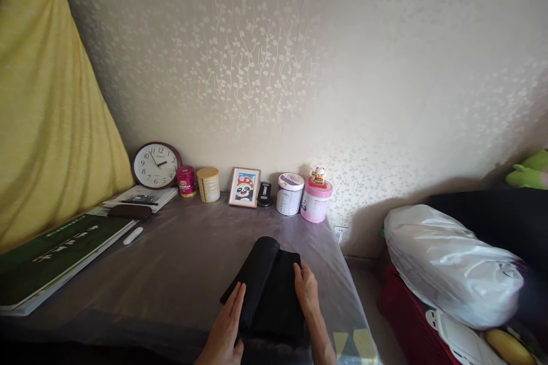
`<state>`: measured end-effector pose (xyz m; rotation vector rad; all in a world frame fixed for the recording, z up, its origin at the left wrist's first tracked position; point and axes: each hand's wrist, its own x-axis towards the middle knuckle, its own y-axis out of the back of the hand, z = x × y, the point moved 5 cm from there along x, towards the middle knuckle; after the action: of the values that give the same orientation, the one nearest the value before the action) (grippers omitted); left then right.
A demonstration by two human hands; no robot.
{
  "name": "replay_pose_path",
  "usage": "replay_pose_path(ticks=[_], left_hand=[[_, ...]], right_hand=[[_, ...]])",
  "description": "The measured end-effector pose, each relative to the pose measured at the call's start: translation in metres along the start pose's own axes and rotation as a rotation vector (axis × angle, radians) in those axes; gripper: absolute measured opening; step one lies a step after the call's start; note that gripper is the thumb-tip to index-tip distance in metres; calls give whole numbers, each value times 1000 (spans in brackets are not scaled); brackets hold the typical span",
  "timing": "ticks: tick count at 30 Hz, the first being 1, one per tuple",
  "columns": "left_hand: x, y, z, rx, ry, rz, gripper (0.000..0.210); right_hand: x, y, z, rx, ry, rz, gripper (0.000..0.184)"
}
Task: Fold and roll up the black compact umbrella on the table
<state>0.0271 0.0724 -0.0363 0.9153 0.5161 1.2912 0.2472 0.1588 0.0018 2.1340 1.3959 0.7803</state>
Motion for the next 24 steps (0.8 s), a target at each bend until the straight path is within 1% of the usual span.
replay_pose_path(ticks=[2,4,7,9,12,15,21,24], left_hand=[[-1,1,1,19,28,-1,100],[-1,1,1,35,56,-8,100],[0,1,3,54,69,-26,99],[1,2,4,68,75,-42,98],[0,3,6,101,81,-56,98],[-1,5,7,107,89,-50,99],[1,3,5,140,106,-84,101],[2,3,3,153,92,-121,94]], right_hand=[[1,3,4,68,5,7,36],[1,4,1,162,4,-3,40],[1,3,-17,287,0,-53,42],[3,0,-34,325,5,-73,43],[8,-8,-57,317,32,-89,43],[14,-20,-73,273,66,-81,44],[22,-53,-85,212,48,-113,43],[23,-66,-88,185,46,-138,39]])
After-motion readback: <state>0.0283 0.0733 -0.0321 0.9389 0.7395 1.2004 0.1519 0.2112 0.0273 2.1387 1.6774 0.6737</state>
